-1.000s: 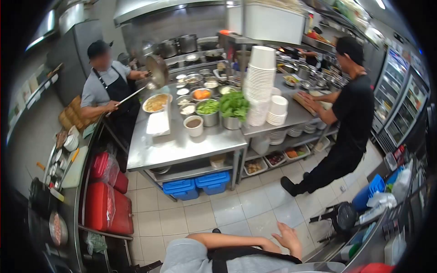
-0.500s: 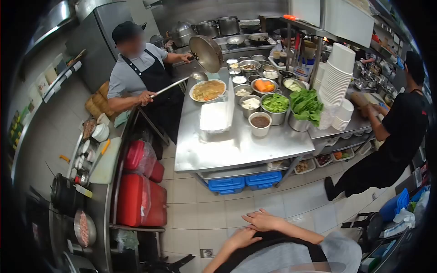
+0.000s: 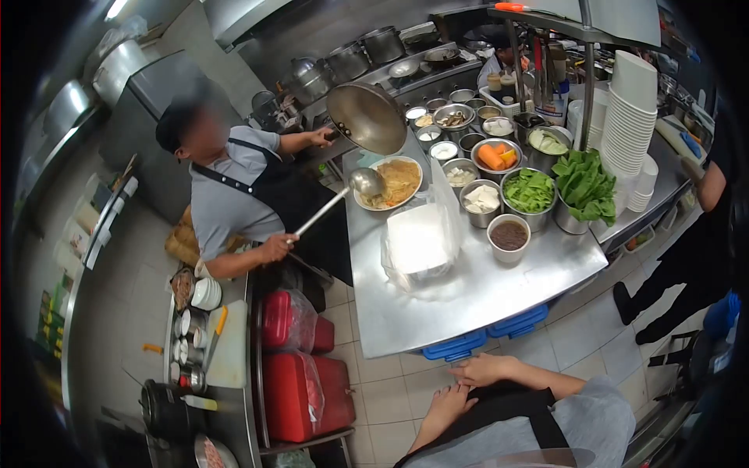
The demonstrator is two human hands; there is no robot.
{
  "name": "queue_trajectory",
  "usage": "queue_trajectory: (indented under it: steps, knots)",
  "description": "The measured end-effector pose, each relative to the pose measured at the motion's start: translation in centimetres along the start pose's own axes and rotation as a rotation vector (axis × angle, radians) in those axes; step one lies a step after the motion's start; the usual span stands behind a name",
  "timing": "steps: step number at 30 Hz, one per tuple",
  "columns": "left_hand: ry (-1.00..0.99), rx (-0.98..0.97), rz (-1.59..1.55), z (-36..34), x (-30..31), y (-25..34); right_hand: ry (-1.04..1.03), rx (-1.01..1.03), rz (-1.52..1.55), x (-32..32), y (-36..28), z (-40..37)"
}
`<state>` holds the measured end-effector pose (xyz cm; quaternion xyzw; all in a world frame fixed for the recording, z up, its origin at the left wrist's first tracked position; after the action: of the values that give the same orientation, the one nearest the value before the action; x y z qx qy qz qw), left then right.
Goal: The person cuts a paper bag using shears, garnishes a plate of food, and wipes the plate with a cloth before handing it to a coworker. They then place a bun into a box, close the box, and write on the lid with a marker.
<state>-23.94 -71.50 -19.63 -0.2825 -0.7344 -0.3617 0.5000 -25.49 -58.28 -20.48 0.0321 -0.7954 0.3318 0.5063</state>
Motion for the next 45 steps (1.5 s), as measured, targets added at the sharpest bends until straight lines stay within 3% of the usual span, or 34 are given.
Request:
queue_trajectory:
  steps: [2,4,7,12,15,18,19,22,26,28,32,34,37,40,43,45]
  knots:
    - [0.052,-0.033,-0.049,1.0,2.6,-1.7,-0.063,-0.006,0.155,3.8,-0.2,3.1]
    - [0.180,-0.123,-0.109,1.7,3.6,-3.7,0.048,0.040,0.090,5.9,-1.0,6.3]
    - [0.217,-0.169,-0.361,1.2,3.7,-8.2,0.156,0.304,0.295,8.1,-3.5,10.9]
    - [0.153,0.012,-0.290,-3.0,1.6,-17.7,-0.080,0.409,0.288,8.3,-8.4,18.6]
    - [0.084,0.098,-0.323,-7.3,-0.5,-24.9,-0.147,0.557,0.417,5.1,-10.8,25.6]
    - [0.014,0.162,-0.330,-11.3,-0.4,-33.3,-0.134,0.485,0.605,5.3,-14.9,31.3]
    - [-0.006,0.187,-0.332,-12.1,-0.1,-35.7,-0.031,0.471,0.664,5.1,-15.9,33.5]
    - [-0.064,0.200,-0.320,-13.1,1.6,-42.4,-0.088,0.449,0.998,5.8,-18.2,37.5]
    - [-0.140,0.071,-0.334,-10.3,6.7,-46.7,0.191,0.326,1.075,8.7,-16.2,39.5]
    - [-0.171,-0.005,-0.368,-7.6,10.6,-46.5,0.338,0.130,1.109,11.6,-13.6,38.2]
    - [-0.165,-0.445,-0.425,-1.0,15.5,-45.9,0.891,-0.130,1.377,17.0,-8.8,33.5]
    - [-0.148,-0.624,-0.463,1.6,20.0,-43.7,1.147,-0.015,1.639,18.4,-5.3,31.7]
    - [-0.230,-0.818,-0.786,5.7,24.7,-42.1,1.535,0.191,1.771,21.0,-0.4,29.9]
    - [-0.262,-0.748,-1.035,10.8,26.4,-43.8,1.930,0.084,1.756,23.8,5.2,30.7]
    - [-0.107,-0.624,-1.089,15.9,29.4,-45.4,2.042,-0.091,1.748,26.6,9.9,33.1]
    - [0.074,-0.493,-1.113,21.9,29.9,-47.8,2.052,-0.203,1.764,28.4,9.7,34.6]
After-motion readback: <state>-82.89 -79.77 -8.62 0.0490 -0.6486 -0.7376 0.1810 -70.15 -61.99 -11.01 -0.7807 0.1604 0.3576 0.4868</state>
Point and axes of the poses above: each hand's wrist, its own z-axis towards the middle knuckle, its own x-axis out of the back of the hand, y = z × x, the point moved 3 cm from there along z, towards the middle knuckle, and after that the axes turned 2 degrees about -z, right-handed, at the moved point
